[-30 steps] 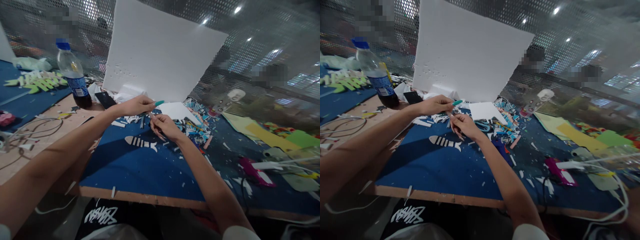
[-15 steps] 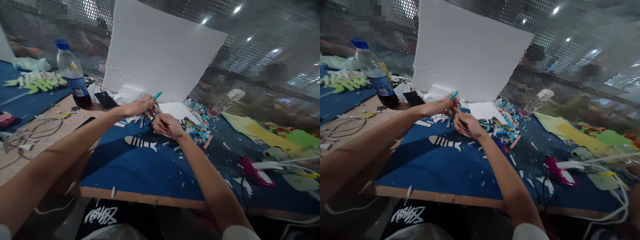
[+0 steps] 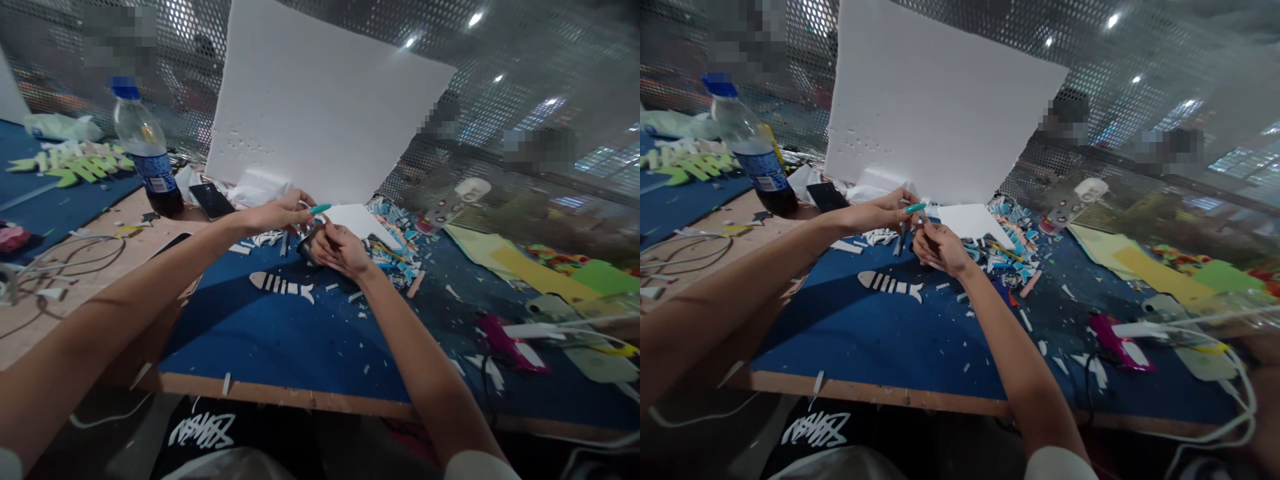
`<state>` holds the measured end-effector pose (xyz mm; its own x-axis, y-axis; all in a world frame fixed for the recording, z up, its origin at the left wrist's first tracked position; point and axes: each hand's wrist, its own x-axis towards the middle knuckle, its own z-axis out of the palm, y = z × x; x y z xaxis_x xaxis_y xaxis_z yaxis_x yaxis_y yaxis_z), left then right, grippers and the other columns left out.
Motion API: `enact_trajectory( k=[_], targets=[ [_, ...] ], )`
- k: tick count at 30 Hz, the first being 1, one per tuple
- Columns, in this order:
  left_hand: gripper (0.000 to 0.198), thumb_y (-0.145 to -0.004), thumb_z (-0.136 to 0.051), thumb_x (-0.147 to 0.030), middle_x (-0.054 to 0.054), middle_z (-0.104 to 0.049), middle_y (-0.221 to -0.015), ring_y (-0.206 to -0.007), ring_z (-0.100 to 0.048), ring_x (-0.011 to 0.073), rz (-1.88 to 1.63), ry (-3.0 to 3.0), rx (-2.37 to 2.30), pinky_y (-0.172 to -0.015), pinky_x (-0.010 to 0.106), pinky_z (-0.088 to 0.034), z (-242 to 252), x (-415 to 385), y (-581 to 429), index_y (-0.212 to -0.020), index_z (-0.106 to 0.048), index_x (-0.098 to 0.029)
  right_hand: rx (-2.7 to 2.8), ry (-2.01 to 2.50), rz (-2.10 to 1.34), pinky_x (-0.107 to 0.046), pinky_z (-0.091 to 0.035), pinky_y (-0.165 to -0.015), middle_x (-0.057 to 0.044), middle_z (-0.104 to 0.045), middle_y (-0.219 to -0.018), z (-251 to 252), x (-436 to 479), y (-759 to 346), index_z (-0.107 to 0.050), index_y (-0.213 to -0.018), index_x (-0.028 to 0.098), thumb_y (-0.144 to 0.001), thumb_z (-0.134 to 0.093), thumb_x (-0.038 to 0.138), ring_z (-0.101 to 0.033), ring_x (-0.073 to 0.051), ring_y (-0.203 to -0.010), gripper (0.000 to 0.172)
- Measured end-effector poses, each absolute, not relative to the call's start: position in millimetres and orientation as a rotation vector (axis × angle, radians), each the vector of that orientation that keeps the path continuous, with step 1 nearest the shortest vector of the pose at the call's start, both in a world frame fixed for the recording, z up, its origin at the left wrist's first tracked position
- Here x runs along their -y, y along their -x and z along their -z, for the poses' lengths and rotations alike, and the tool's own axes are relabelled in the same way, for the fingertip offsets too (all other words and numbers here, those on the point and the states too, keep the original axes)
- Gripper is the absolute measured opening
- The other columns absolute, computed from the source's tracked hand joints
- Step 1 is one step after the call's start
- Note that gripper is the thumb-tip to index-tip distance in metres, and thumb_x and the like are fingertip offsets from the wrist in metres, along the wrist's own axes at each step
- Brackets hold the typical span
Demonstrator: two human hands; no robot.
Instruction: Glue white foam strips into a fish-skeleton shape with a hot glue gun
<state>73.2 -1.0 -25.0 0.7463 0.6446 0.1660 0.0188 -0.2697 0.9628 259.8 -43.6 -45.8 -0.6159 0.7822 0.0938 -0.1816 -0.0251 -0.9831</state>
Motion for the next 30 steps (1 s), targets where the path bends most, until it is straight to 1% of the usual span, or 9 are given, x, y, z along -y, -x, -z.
enact_trajectory(
  k=[4, 9, 13, 18, 21, 23, 25, 27, 30],
  targets=[
    [0.03, -0.086, -0.049, -0.039, 0.008, -0.059, -0.094, -0.077, -0.055, 0.0132, -0.611, -1.796, -0.487, -0.066, 0.027, -0.044, 25, 1, -69, -0.107, -0.041, -0.019, 1.522, 0.714, -1.652, -0.019, -0.028, -0.032, 0.006, -0.042, -0.04, 49, 42, -259, -0.045, -0.057, 0.018, -0.085, -0.05, 0.051, -0.032, -0.006, -0.03, 0.044],
    [0.029, -0.084, -0.056, -0.03, 0.005, -0.059, -0.088, -0.077, -0.056, 0.0128, -0.647, -1.786, -0.437, -0.068, 0.027, -0.041, 26, -4, -66, -0.108, -0.043, -0.02, 1.36, 0.881, -1.496, -0.02, -0.03, -0.03, 0.0, -0.057, -0.053, 46, 39, -256, -0.051, -0.066, 0.018, -0.087, -0.045, 0.053, -0.046, -0.009, -0.035, 0.041],
    [0.025, -0.084, -0.056, -0.028, 0.003, -0.057, -0.086, -0.071, -0.053, 0.0108, -0.676, -1.754, -0.473, -0.065, 0.025, -0.038, 27, -7, -65, -0.105, -0.044, -0.02, 1.168, 0.96, -1.385, -0.02, -0.031, -0.033, -0.001, -0.065, -0.071, 46, 35, -255, -0.055, -0.07, 0.018, -0.088, -0.047, 0.047, -0.043, -0.005, -0.037, 0.036],
    [0.024, -0.084, -0.055, -0.023, -0.001, -0.052, -0.08, -0.058, -0.043, 0.0062, -0.726, -1.692, -0.546, -0.053, 0.021, -0.03, 22, -5, -65, -0.104, -0.042, -0.021, 1.024, 1.007, -1.228, -0.02, -0.035, -0.038, -0.004, -0.069, -0.087, 50, 29, -257, -0.065, -0.082, 0.017, -0.089, -0.048, 0.039, -0.042, -0.003, -0.039, 0.028],
    [0.024, -0.083, -0.055, -0.018, -0.001, -0.051, -0.079, -0.058, -0.043, 0.0063, -0.748, -1.66, -0.58, -0.053, 0.021, -0.029, 20, -5, -64, -0.103, -0.042, -0.021, 0.99, 1.008, -1.142, -0.019, -0.034, -0.038, -0.002, -0.07, -0.077, 51, 26, -259, -0.067, -0.086, 0.017, -0.085, -0.056, 0.034, -0.039, -0.002, -0.038, 0.019],
    [0.023, -0.083, -0.054, -0.018, 0.0, -0.052, -0.081, -0.061, -0.045, 0.0074, -0.76, -1.662, -0.591, -0.054, 0.022, -0.031, 21, -6, -64, -0.102, -0.042, -0.022, 1.011, 1.034, -1.085, -0.019, -0.03, -0.034, 0.001, -0.067, -0.067, 51, 25, -261, -0.067, -0.086, 0.017, -0.081, -0.062, 0.034, -0.037, -0.002, -0.035, 0.018],
    [0.022, -0.083, -0.052, -0.018, 0.0, -0.052, -0.082, -0.061, -0.046, 0.0084, -0.767, -1.68, -0.598, -0.055, 0.023, -0.031, 23, -7, -65, -0.102, -0.042, -0.022, 1.022, 1.067, -1.056, -0.019, -0.023, -0.03, 0.003, -0.063, -0.059, 51, 25, -261, -0.066, -0.082, 0.016, -0.076, -0.067, 0.036, -0.034, -0.001, -0.03, 0.021],
    [0.022, -0.083, -0.051, -0.018, -0.001, -0.052, -0.08, -0.059, -0.044, 0.0088, -0.764, -1.723, -0.604, -0.054, 0.023, -0.03, 25, -8, -67, -0.102, -0.042, -0.023, 1.006, 1.097, -1.057, -0.02, -0.017, -0.026, 0.004, -0.06, -0.052, 50, 26, -261, -0.063, -0.072, 0.015, -0.072, -0.07, 0.039, -0.03, -0.001, -0.026, 0.025],
    [0.022, -0.081, -0.05, -0.016, -0.002, -0.049, -0.075, -0.058, -0.041, 0.0089, -0.759, -1.837, -0.597, -0.056, 0.024, -0.03, 27, -6, -72, -0.1, -0.04, -0.022, 0.999, 1.137, -1.053, -0.02, -0.011, -0.024, 0.003, -0.058, -0.049, 49, 29, -261, -0.056, -0.061, 0.014, -0.068, -0.072, 0.042, -0.028, 0.0, -0.023, 0.033]
  ],
)
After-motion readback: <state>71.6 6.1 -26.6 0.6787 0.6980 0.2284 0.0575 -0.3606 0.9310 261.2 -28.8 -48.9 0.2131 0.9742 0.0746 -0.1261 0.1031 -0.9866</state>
